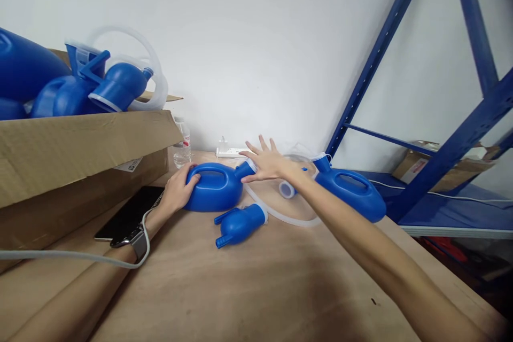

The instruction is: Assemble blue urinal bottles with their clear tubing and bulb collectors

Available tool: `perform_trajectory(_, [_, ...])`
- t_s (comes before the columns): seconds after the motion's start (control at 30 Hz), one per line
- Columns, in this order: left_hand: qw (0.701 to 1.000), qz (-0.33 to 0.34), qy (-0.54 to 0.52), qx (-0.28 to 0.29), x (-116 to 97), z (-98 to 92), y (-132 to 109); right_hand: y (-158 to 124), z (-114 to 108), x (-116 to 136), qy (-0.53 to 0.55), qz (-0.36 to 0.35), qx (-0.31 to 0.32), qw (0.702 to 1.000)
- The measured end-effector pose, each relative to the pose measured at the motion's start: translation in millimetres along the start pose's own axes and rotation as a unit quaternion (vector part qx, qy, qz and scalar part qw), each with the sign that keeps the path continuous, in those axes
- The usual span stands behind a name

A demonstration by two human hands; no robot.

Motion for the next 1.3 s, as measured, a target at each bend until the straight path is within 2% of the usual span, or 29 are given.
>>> perform_trajectory(0.13, [1.0,-0.006,-0.014,0.002,-2,2.0,0,2,-10,-2,-0.002,-0.017,0.032,0.999])
perform_trajectory(0.3, [1.0,-0.011,-0.026,0.0,-6,0.4,-1,4,-6,21,0.056,-0.085,-0.054,0.993])
perform_trajectory(0.37, [1.0,-0.008,-0.028,0.003,-7,-0.9,-1,7,1,30,0.066,-0.111,-0.065,0.989])
perform_trajectory(0.5, [0.999,-0.01,-0.027,0.015,-6,-1.8,0,13,11,30,0.081,-0.066,-0.072,0.992])
perform_trajectory(0.7, [0.999,-0.004,-0.033,0.022,-4,-1.4,0,11,6,21,0.143,-0.043,-0.102,0.984])
perform_trajectory(0.93, [0.999,-0.013,-0.031,0.025,-5,-1.8,0,14,12,19,0.113,-0.051,-0.1,0.987])
perform_trajectory(1.17, [0.999,-0.018,-0.032,0.024,-6,-2.7,0,17,12,19,0.177,-0.035,-0.065,0.982])
perform_trajectory(1.3, [0.999,-0.014,-0.028,0.023,-6,-2.9,-1,18,11,19,0.204,-0.049,-0.076,0.975])
Point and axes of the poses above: each hand's wrist, its own y-axis towards the middle knuckle, its own z-axis out of the palm, x = y × z, the point moved 4 cm from there along y, towards the middle knuckle, and after that the axes turned 14 degrees about -x, right-handed, at the moved point
